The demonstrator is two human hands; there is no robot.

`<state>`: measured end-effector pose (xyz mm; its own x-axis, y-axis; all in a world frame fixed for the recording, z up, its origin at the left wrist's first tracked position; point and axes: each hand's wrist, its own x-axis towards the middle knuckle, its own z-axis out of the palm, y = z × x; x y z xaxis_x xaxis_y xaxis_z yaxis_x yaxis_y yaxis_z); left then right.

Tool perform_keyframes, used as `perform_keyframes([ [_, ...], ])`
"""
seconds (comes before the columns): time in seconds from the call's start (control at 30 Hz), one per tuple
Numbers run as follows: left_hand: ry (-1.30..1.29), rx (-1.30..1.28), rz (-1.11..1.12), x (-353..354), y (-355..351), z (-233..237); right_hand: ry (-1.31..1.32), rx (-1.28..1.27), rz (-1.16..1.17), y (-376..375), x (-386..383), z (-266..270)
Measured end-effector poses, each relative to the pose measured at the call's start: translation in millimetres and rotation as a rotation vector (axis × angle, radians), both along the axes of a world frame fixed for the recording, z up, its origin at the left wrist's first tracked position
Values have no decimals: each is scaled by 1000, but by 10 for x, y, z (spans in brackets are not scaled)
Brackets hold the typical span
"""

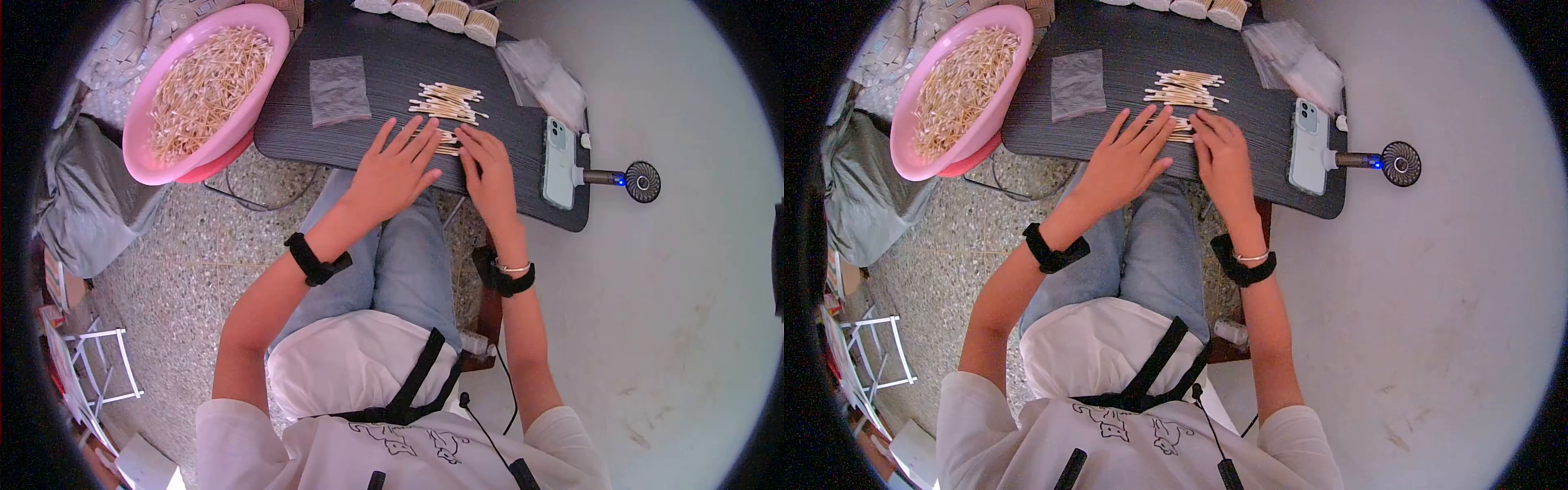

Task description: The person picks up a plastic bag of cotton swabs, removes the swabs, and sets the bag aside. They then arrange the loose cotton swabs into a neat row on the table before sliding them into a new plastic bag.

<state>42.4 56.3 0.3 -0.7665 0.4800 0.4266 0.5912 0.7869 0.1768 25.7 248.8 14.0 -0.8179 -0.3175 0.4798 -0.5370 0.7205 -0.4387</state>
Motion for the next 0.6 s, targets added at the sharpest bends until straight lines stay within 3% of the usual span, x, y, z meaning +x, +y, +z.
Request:
perform_keyframes([
  [0.2,16,-6,44,-33,94,-40,40,182,-55,-59,36,-67],
  [0.4,14,-31,-26,-46,36,-36,-139,30,-9,-64,71,-29],
  [0.6,-10,-35,-174,-142,-80,-4,-142,36,32,-56,115,-1],
])
